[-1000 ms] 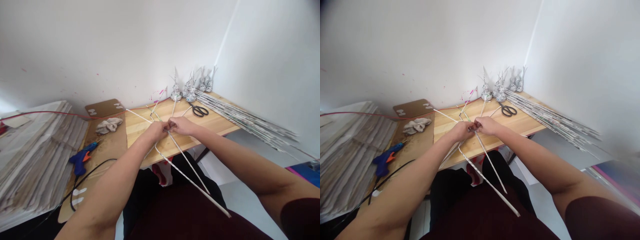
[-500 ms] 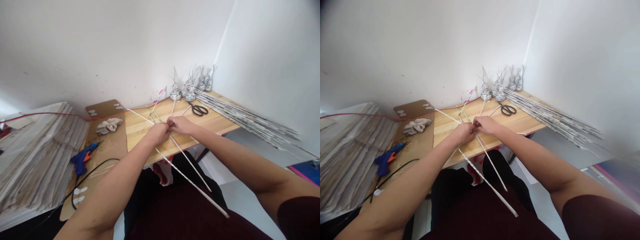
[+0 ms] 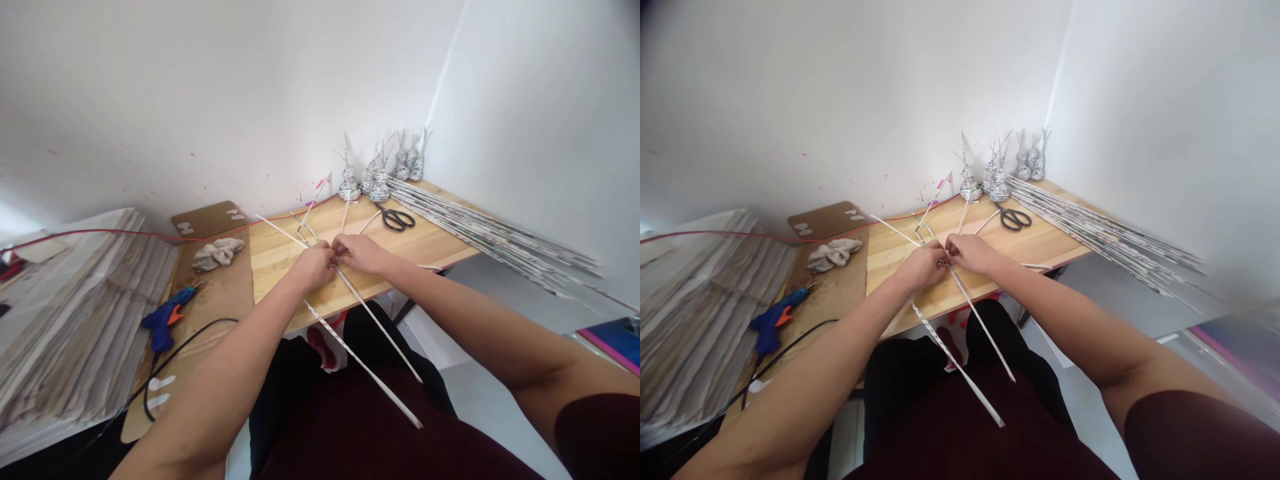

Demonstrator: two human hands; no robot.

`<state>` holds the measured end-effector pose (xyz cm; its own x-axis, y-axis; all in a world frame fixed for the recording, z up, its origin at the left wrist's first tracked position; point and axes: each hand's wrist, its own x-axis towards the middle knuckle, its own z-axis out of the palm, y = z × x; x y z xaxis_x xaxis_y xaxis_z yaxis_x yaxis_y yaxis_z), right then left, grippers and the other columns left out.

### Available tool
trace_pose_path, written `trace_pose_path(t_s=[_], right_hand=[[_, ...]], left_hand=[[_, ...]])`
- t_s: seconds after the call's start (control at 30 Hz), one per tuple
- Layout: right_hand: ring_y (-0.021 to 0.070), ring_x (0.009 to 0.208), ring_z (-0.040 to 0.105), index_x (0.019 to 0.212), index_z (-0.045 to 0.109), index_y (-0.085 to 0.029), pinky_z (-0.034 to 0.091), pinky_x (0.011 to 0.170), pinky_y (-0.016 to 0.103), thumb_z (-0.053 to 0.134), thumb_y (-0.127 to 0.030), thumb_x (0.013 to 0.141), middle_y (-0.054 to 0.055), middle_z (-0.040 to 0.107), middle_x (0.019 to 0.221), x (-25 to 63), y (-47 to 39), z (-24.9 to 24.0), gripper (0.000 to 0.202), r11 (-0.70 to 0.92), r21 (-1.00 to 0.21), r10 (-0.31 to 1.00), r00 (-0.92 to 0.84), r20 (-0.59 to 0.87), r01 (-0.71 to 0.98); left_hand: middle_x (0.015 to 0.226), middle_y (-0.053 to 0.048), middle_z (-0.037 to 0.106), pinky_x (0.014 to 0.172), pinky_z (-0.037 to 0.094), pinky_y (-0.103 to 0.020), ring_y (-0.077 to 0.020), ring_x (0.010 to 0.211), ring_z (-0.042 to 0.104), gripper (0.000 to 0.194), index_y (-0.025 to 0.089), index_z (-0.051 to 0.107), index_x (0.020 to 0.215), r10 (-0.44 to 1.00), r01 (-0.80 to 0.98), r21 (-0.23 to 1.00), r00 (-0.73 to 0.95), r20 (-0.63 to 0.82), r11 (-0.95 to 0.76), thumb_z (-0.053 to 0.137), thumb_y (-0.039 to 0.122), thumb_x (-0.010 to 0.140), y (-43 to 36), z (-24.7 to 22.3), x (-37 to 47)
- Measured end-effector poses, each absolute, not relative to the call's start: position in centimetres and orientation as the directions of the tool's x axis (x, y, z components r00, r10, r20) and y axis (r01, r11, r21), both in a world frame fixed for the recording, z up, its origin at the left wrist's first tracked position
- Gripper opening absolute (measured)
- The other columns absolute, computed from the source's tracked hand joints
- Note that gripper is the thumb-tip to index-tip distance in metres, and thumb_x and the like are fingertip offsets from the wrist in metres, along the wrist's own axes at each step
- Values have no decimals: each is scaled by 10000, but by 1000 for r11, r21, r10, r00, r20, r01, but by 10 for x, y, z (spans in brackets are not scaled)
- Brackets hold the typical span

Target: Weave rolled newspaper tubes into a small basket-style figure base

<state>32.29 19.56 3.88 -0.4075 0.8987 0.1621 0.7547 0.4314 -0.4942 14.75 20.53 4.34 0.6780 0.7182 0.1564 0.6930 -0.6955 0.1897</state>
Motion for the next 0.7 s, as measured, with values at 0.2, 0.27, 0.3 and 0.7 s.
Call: trace_pose_path(t_s=[0.2, 0.27, 0.3, 0.7], right_hand=[[181, 930, 664, 1033, 580, -154, 438, 791, 255, 612, -168, 826, 80, 723, 981, 323, 194, 36, 209, 442, -484, 896, -393, 206, 755], [191, 929, 652, 1055, 580, -147, 434, 786, 264, 609, -191, 828, 88, 712, 995, 324, 190, 35, 233, 449, -454, 893, -392, 220, 770], [198, 939, 641, 1070, 579, -143, 430, 791, 272, 609, -202, 828, 94, 704, 1012, 325, 186, 35, 251, 461, -432, 887, -398, 233, 775], [260, 883, 569, 1052, 609, -155, 382, 789, 357, 524, -235, 872, 117, 685, 985, 306, 113, 45, 214, 384, -105, 917, -366, 155, 917]], left_hand=[[923, -102, 659, 814, 504, -293, -212, 864, 655, 212, 149, 698, 902, 750, 744, 88, 657, 78, -662, 519, 164, 790, 207, 44, 154], [926, -103, 659, 806, 501, -290, -211, 858, 654, 208, 145, 695, 906, 750, 746, 82, 657, 69, -661, 516, 168, 801, 208, 44, 156], [928, -101, 658, 802, 500, -287, -208, 855, 653, 204, 145, 693, 906, 750, 745, 84, 658, 68, -662, 518, 174, 806, 208, 44, 156], [948, -104, 648, 775, 497, -283, -209, 869, 645, 212, 151, 686, 900, 778, 776, 62, 627, 43, -628, 494, 137, 812, 200, 49, 159]])
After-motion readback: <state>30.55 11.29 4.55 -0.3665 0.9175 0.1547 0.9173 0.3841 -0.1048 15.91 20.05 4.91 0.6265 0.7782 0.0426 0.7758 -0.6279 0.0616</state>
